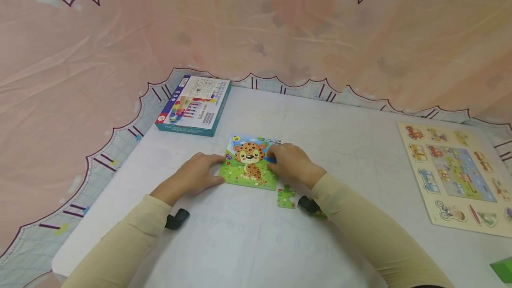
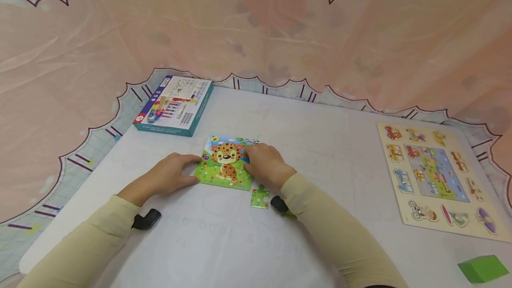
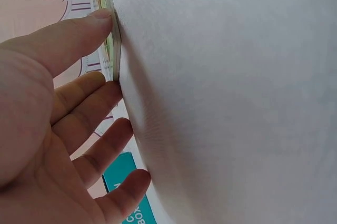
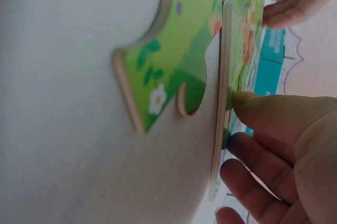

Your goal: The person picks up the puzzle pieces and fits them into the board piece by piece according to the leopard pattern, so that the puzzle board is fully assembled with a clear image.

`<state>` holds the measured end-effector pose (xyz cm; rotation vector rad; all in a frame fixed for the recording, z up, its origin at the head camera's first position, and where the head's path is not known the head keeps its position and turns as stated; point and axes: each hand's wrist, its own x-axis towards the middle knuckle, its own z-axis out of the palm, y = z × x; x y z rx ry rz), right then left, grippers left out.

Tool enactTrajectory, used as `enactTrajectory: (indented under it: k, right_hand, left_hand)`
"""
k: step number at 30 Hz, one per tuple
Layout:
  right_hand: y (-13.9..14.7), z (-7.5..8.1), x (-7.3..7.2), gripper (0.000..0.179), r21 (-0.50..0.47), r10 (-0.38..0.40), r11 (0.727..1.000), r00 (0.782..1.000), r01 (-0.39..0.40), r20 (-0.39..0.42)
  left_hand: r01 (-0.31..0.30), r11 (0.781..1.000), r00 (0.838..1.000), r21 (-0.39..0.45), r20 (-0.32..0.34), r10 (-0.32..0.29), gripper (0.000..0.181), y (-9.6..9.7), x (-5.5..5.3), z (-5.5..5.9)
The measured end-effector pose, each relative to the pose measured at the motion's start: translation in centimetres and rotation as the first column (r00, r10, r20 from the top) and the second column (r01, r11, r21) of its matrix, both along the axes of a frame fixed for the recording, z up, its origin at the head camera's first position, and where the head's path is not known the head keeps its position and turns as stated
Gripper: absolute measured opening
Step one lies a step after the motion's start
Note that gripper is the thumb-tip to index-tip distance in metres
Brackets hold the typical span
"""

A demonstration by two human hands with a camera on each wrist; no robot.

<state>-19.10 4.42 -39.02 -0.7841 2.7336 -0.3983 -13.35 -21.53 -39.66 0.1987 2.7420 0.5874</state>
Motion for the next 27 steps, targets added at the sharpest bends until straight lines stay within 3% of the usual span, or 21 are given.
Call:
enactTrajectory:
  k: [14,21,27]
  right_hand:
    - [2.3,0.0,0.6,0.043,-0.095,0.071,0.993,0.997,-0.070,0.016]
    - [3.6,0.7,2.4,0.054,-0.036,0.103,0.994,0.993,-0.101,0.054]
    - [4.6,0.5,3.9,0.056,-0.009,0.128,0.992,0.991,-0.128,0.033]
  left_hand:
    - [0.002,1.000,1.000,-0.002,0.002,-0.002,0.063,0.1,0.0,0.0]
    - [-0.002,1.000,1.000,0.000,0.006,0.002,0.063,0.1,0.0,0.1]
    - [-0.005,1.000,1.000,-0.005,0.007,0.005,0.062,0.1,0.0,0.2]
